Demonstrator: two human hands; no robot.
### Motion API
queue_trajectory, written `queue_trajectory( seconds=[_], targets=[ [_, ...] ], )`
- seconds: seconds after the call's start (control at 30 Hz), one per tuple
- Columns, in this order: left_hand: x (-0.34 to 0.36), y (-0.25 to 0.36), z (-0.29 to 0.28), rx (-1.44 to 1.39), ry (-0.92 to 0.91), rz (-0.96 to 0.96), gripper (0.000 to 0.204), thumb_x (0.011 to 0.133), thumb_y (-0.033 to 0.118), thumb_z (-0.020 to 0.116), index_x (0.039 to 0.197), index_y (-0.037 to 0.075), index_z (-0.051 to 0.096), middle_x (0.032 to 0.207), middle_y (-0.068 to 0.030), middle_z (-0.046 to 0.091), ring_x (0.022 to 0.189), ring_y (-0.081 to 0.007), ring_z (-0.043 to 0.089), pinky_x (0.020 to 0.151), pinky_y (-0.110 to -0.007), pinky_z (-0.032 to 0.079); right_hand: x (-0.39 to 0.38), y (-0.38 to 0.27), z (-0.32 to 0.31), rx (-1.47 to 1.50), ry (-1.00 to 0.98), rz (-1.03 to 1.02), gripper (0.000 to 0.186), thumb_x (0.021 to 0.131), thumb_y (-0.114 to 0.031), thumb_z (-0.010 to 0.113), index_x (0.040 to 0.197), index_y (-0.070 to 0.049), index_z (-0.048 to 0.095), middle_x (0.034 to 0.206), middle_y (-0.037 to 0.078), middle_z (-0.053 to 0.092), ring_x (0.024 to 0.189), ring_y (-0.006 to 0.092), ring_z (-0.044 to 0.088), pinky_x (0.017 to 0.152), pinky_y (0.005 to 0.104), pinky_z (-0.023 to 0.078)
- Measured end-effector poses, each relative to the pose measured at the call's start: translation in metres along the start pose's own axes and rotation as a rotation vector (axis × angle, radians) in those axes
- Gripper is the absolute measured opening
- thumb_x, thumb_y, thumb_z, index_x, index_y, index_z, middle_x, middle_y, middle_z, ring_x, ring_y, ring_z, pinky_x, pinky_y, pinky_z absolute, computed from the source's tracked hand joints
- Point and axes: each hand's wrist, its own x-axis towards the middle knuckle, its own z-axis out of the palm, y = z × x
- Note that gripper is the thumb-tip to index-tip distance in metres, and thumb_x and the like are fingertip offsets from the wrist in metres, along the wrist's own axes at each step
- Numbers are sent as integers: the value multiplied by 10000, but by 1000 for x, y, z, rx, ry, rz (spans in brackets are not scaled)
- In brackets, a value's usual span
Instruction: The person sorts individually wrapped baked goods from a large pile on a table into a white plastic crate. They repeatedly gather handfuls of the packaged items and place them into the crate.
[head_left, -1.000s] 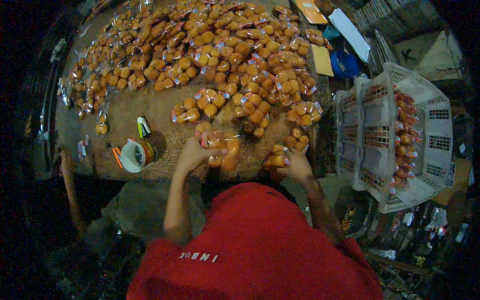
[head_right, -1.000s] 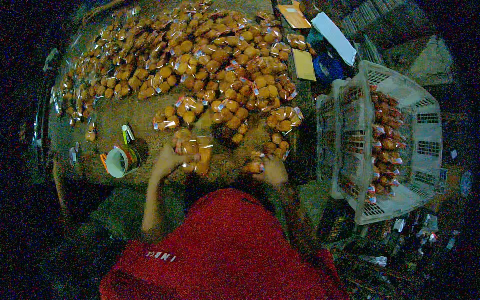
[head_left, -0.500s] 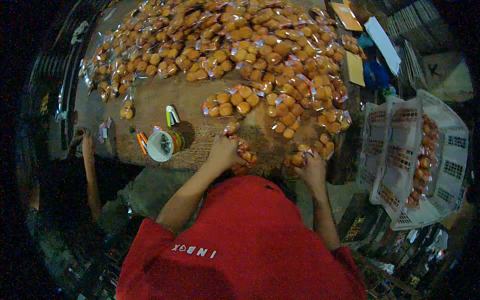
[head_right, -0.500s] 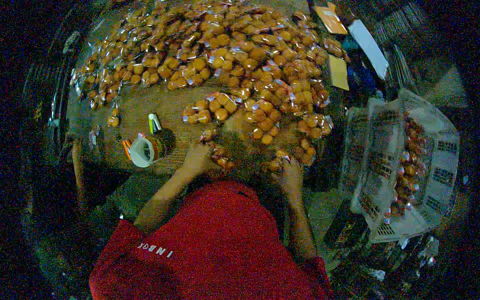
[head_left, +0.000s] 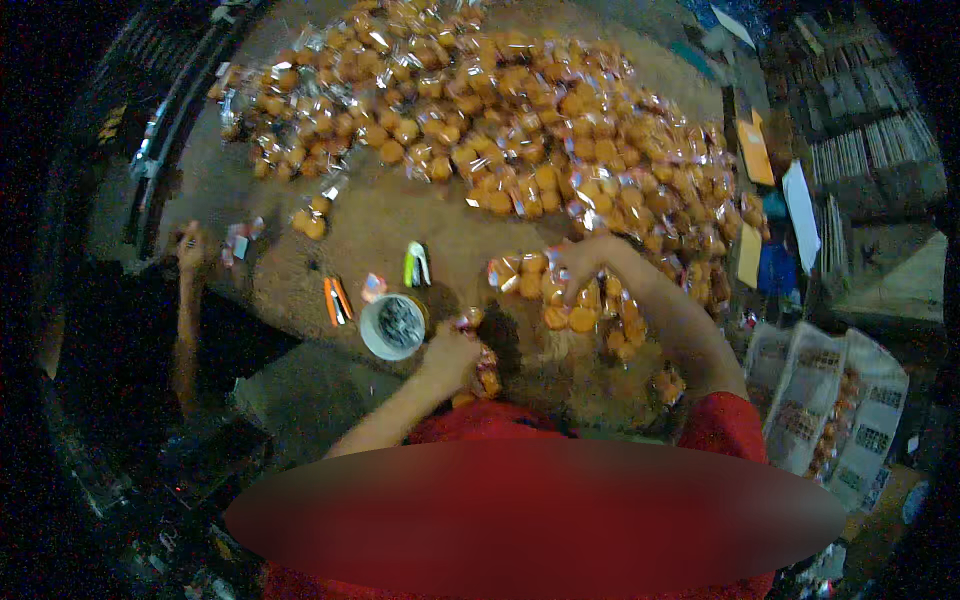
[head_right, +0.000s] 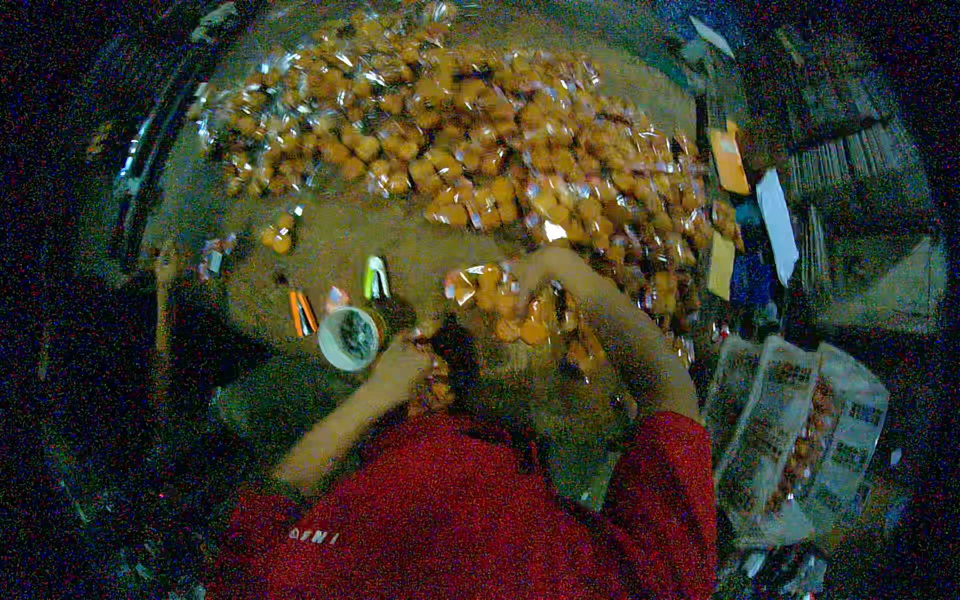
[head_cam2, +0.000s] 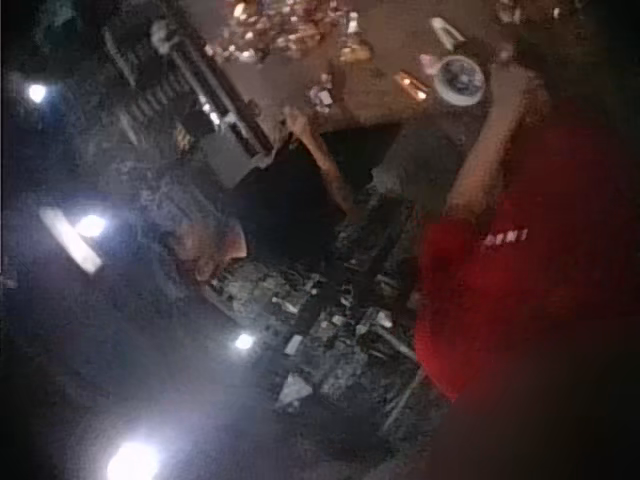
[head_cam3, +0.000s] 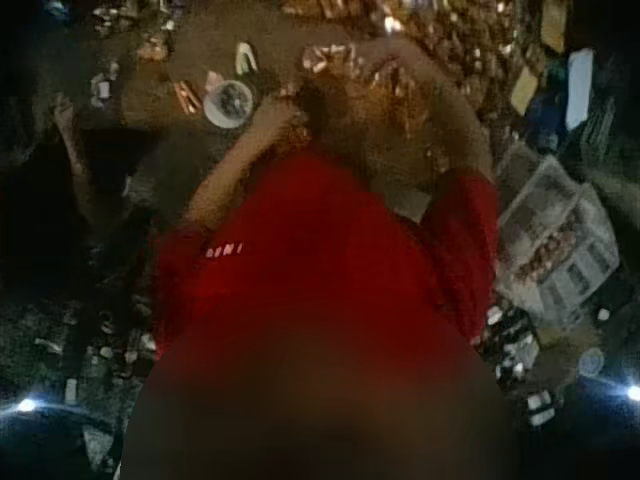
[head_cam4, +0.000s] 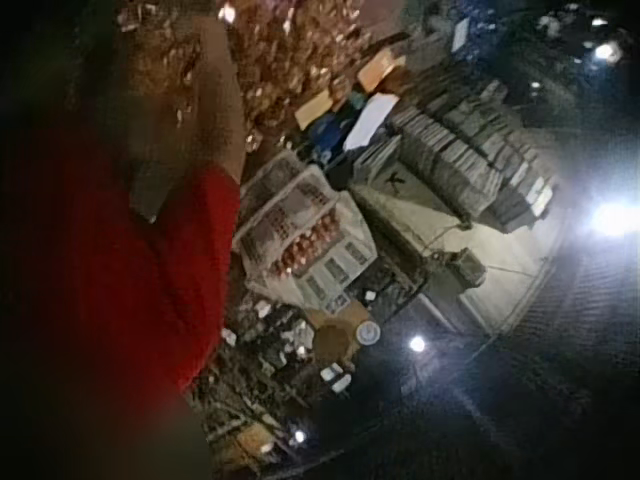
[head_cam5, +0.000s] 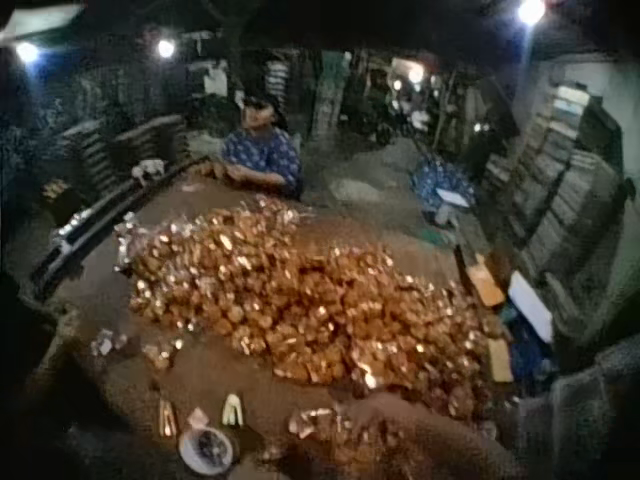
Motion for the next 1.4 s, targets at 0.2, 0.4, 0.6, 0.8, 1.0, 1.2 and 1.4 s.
queue_trajectory(
  seconds=[0.2,0.4,0.6,0.8,1.0,1.2,1.4],
  targets=[
    [-3,-21,-14,-226,-117,-82,196,808,341,706,934,201,758,920,-64,742,1010,-268,688,1066,-502,385,58,7,7,101,101,-11,1076,604,-659,878,1376,7,534,1509,231,443,1312,400,473,1104,470,411],
    [-1,-7,-90,-124,-15,54,388,663,434,831,944,181,745,907,-81,730,990,-294,683,1005,-489,438,-11,-35,146,-168,748,201,805,593,-554,881,1205,-78,665,1448,166,502,1379,428,371,1128,560,364],
    [72,59,-227,-178,368,227,485,545,340,925,902,92,710,974,-91,687,943,-302,656,872,-454,538,-181,-94,231,-6,1418,335,663,694,-449,817,1227,-89,660,1371,144,564,1377,450,377,1155,560,329],
    [146,260,-324,-282,467,603,489,609,346,928,959,66,731,885,-95,692,863,-271,651,879,-391,499,-432,-169,363,161,1496,343,629,560,-223,899,1149,-103,712,1359,100,588,1376,437,392,1166,543,326],
    [265,550,-348,-612,-71,1071,495,718,307,897,1080,17,723,1007,-48,745,915,-142,680,881,-311,534,-623,-133,431,-19,1276,321,557,558,-266,898,1055,-82,728,1319,123,609,1364,425,418,1130,522,361],
    [392,716,-274,-7,-142,832,585,633,520,872,1000,79,754,928,-82,745,835,-198,678,754,-358,546,-721,-14,431,37,1061,287,524,662,-415,897,1018,-74,721,1145,120,674,1246,379,528,1061,472,414],
    [448,730,-219,73,-174,739,754,525,664,866,945,43,783,965,-148,758,878,-286,716,779,-415,569,-698,100,408,-9,702,123,445,742,-372,816,987,-23,687,836,145,697,854,369,660,774,448,538]
  ],
)
